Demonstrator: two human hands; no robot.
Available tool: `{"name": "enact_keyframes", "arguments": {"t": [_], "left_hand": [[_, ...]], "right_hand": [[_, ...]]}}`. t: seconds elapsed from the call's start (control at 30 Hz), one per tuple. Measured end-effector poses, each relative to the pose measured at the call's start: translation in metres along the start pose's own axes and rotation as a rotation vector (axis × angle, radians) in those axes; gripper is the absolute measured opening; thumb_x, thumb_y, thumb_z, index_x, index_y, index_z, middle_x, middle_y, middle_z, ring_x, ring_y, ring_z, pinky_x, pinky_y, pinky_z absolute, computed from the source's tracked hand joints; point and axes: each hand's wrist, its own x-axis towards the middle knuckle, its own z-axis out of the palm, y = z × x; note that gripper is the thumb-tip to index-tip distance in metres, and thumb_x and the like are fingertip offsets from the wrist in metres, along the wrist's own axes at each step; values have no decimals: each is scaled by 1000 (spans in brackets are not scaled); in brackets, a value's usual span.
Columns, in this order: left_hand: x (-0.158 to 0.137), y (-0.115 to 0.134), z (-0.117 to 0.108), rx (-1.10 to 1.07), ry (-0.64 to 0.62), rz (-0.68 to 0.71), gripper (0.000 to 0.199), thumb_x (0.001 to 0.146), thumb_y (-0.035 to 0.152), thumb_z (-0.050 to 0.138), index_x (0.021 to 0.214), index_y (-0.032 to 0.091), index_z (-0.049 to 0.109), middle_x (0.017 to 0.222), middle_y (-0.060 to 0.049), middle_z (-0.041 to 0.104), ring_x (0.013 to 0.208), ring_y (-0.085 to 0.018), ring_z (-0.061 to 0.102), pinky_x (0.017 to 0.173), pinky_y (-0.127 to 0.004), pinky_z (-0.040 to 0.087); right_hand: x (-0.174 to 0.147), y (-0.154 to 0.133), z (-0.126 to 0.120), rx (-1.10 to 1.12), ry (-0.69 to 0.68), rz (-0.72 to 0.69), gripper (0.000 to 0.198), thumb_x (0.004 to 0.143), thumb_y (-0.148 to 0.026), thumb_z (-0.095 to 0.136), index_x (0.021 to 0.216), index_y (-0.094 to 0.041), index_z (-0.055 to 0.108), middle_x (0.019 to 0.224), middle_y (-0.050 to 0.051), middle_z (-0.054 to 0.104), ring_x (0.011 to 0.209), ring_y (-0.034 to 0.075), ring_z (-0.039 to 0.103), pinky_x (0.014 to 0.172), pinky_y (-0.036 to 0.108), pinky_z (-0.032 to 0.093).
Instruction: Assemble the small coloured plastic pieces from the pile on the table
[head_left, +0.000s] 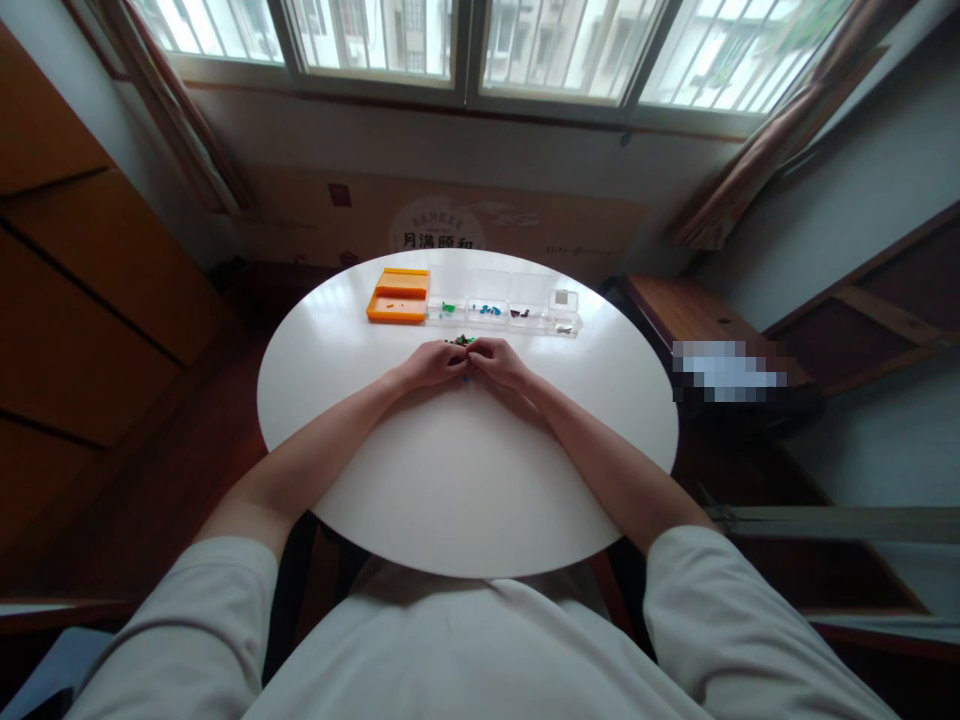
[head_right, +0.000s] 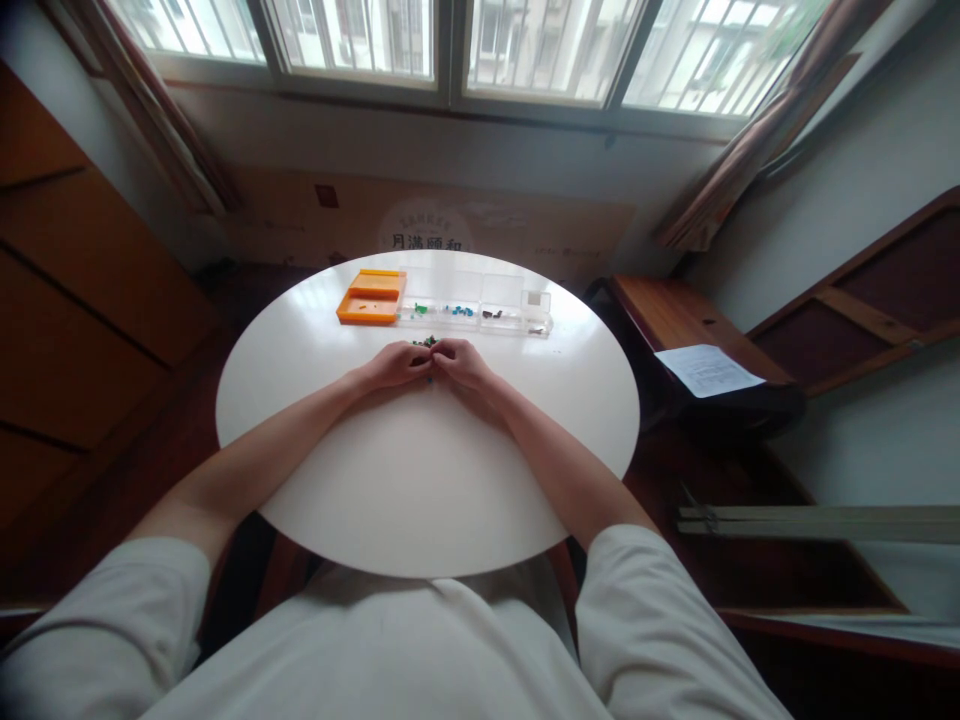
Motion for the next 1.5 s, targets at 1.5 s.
{"name": "enact_keyframes", "arguments": {"t": [1.5], "left_hand": [[2,1,0,14,-19,-33,40,86,47,41,82,18,69,73,-3,67,61,-12,54,55,-21,29]], "right_hand": [[-3,-11,-2,-20,2,13,19,69,-19,53,79,-12,67,69,2,66,63,11,57,60,22,44]]}}
